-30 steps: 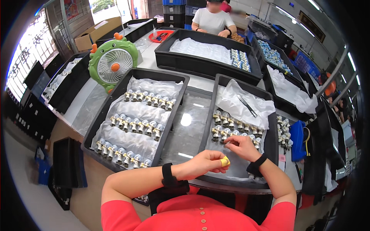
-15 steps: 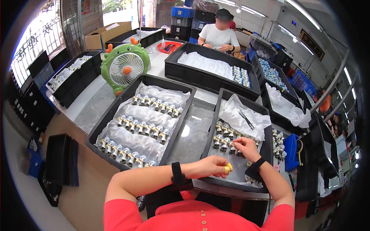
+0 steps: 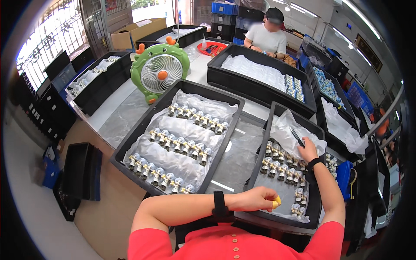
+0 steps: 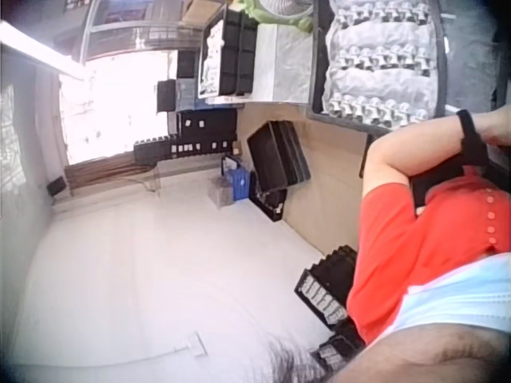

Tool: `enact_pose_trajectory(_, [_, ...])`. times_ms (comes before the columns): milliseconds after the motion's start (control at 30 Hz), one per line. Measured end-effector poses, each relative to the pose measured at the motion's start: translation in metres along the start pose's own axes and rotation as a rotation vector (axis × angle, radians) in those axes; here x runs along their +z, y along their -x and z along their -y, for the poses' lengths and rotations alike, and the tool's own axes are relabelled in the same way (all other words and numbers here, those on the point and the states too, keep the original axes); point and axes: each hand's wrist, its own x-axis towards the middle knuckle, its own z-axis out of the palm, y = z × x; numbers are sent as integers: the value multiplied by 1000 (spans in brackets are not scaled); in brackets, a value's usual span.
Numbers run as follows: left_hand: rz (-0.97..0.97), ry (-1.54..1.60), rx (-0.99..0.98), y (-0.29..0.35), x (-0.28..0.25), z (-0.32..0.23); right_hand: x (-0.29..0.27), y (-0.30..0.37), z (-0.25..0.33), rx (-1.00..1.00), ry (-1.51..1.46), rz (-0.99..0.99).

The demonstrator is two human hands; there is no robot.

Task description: The person repeatedly picks up small cylindrical components from a tray, manipulates them with their fingers, and places them back into the tray. The task involves handling multiple identical items one by one in a repetitive cycle within a workshop setting.

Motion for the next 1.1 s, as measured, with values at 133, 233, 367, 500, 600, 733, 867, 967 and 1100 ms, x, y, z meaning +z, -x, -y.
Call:
enact_pose_trajectory(133, [6,-2,-10,-1,-2,-2,-1,-2,1,-29,85,56])
enact_pose_trajectory(233, [22,1,-19,-2,-2,-2,-5,-2,10,-34,68,30])
enact_pose_trajectory(367, [14,-35,-37,-3,-3,-4,-18,11,15,-144,-63,-96])
enact_pose_trajectory(500, [24,-76,-72,-3,-2,-5,-47,42,49,-93,-274,111])
enact_pose_trajectory(600, [31,-67,-89,-2,0,-9,-66,71,68,-118,-250,433])
enact_pose_trajectory(733, [34,-58,-62,-3,-1,-5,-70,100,73,-351,11,421])
enact_pose_trajectory(867, [35,-93,-64,-2,-2,-8,-60,109,79,-378,148,392])
enact_pose_trajectory(967, [16,-27,-48,-4,-1,-8,-46,107,72,-334,189,406])
enact_pose_trajectory(1100, [-17,18,44,-7,0,-2,-47,104,78,-333,279,464])
